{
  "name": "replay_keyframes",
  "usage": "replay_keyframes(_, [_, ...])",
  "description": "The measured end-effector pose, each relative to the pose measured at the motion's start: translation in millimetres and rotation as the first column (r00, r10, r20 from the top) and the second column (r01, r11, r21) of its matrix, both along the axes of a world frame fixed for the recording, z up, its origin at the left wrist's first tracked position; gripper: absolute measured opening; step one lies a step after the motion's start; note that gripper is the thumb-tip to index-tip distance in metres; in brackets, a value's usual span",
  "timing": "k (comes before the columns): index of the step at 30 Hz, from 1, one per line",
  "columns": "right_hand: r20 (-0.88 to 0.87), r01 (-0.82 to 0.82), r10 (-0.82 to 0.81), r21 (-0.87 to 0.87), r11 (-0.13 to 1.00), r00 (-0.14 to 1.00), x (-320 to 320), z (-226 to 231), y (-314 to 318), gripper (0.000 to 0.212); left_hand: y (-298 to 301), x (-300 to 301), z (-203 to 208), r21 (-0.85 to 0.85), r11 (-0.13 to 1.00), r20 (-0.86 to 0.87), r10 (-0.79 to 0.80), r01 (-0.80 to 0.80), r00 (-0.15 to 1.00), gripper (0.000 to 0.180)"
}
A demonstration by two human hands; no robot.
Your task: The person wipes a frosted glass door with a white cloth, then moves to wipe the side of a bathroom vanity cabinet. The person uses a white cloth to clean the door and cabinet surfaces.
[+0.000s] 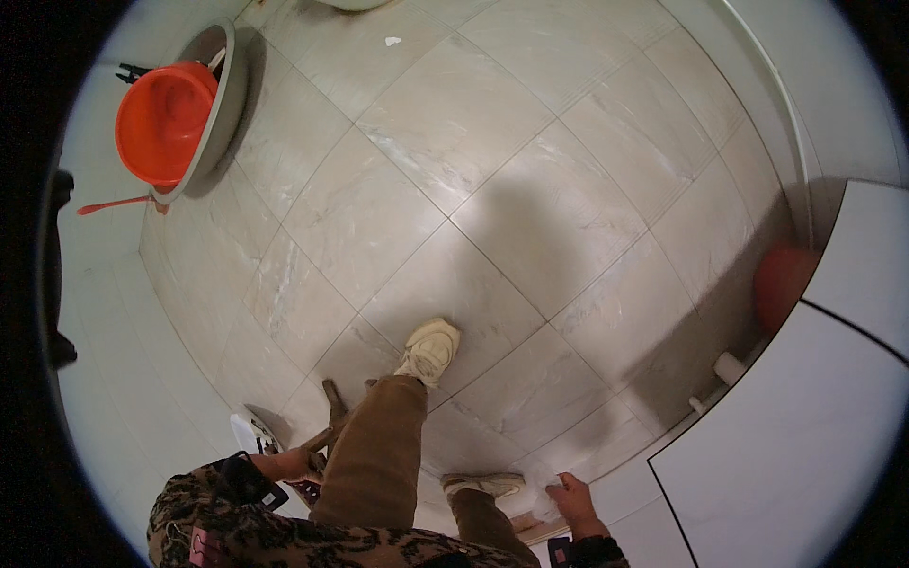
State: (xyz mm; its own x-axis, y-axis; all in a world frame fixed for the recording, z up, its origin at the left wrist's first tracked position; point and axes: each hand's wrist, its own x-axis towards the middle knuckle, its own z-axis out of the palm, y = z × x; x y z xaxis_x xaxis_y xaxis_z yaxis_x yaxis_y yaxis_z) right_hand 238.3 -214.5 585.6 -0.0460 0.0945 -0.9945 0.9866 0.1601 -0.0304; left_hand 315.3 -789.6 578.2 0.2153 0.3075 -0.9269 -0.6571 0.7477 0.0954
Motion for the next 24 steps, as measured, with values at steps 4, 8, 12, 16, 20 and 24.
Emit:
replay_keyframes(4, [0.124, 0.213, -0.211, 0.002, 0.977, 0.969, -47.0, 50.6, -37.4, 0.029, 9.5, -61.7, 16.9, -0.096, 0.995, -0.06, -0.021, 0.015, 0.998, 0.049])
replay_keyframes(8, [0.119, 0.432, -0.434, 0.043, 0.901, 0.893, -81.3, 79.6, -67.2, 0.03, 16.8, -101.0, 28.6, -0.291, 0.949, -0.231, 0.049, -0.117, 0.972, 0.044])
replay_keyframes(12, [0.101, 0.25, -0.245, -0.041, 0.967, 0.964, -110.7, 54.1, -78.5, 0.034, 27.7, -121.0, 28.6, -0.282, 0.879, -0.705, 0.082, -0.385, 0.704, 0.048])
replay_keyframes(16, [0.009, 0.161, -0.166, -0.293, 0.942, 0.986, -154.1, -1.8, -104.5, 0.032, 61.3, -145.0, 38.0, 0.054, 0.614, -0.638, 0.627, -0.787, 0.446, 0.051])
replay_keyframes(20, [-0.085, 0.161, -0.246, -0.55, 0.82, 0.966, -198.7, 5.8, -137.9, 0.027, 110.7, -171.7, 82.4, 0.148, 0.114, -0.241, 0.967, -0.982, 0.076, 0.052])
replay_keyframes(24, [-0.094, 0.059, -0.147, -0.616, 0.785, 0.985, -222.6, 42.6, -172.9, 0.026, 184.7, -178.5, 132.1, -0.008, -0.375, -0.036, 0.926, -0.927, -0.375, 0.056])
